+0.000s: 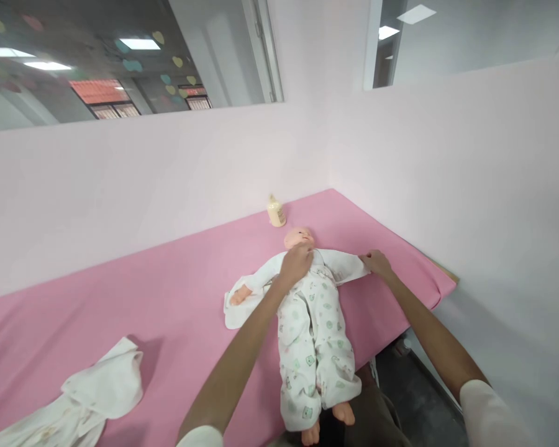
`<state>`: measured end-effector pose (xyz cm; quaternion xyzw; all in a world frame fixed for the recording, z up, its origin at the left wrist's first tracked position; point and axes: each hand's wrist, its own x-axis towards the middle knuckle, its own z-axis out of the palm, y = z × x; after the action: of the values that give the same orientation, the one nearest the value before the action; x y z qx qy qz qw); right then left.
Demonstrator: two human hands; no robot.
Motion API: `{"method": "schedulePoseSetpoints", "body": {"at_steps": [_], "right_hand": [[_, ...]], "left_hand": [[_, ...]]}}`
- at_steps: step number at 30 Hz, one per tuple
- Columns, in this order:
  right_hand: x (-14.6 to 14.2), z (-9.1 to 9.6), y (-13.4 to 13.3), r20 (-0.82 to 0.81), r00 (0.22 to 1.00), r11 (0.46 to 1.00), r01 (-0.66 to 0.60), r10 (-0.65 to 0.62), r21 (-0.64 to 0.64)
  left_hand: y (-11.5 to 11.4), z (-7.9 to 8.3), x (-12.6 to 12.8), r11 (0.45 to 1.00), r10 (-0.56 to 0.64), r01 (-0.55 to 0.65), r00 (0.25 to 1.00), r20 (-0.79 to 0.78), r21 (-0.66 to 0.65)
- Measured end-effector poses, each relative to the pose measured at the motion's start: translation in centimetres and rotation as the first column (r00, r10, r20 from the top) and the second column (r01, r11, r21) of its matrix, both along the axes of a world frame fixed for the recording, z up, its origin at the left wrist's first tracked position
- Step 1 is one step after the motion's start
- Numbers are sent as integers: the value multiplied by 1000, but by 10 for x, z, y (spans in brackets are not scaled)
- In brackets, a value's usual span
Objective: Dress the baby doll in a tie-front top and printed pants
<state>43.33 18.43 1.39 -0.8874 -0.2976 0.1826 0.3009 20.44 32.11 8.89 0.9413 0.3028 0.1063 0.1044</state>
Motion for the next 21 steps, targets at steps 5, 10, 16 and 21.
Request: {"method": "schedulePoseSetpoints", "body": {"at_steps": [5, 10, 16, 21], "right_hand": [[-2, -5, 5, 1, 1000, 997, -28, 28, 71], [18, 3, -5, 90, 995, 979, 28, -47, 203], [74, 24, -28, 212, 944, 950, 201, -253, 241], [72, 6, -27, 264, 940, 974, 194, -218, 114]], "left_hand": [[-5, -14, 48, 994, -105, 107, 978, -182, 1], [0, -17, 47, 996, -89, 93, 958, -272, 1], [7, -15, 43, 997, -77, 80, 939, -334, -3], [4, -22, 49, 997, -65, 76, 928, -367, 15]]}}
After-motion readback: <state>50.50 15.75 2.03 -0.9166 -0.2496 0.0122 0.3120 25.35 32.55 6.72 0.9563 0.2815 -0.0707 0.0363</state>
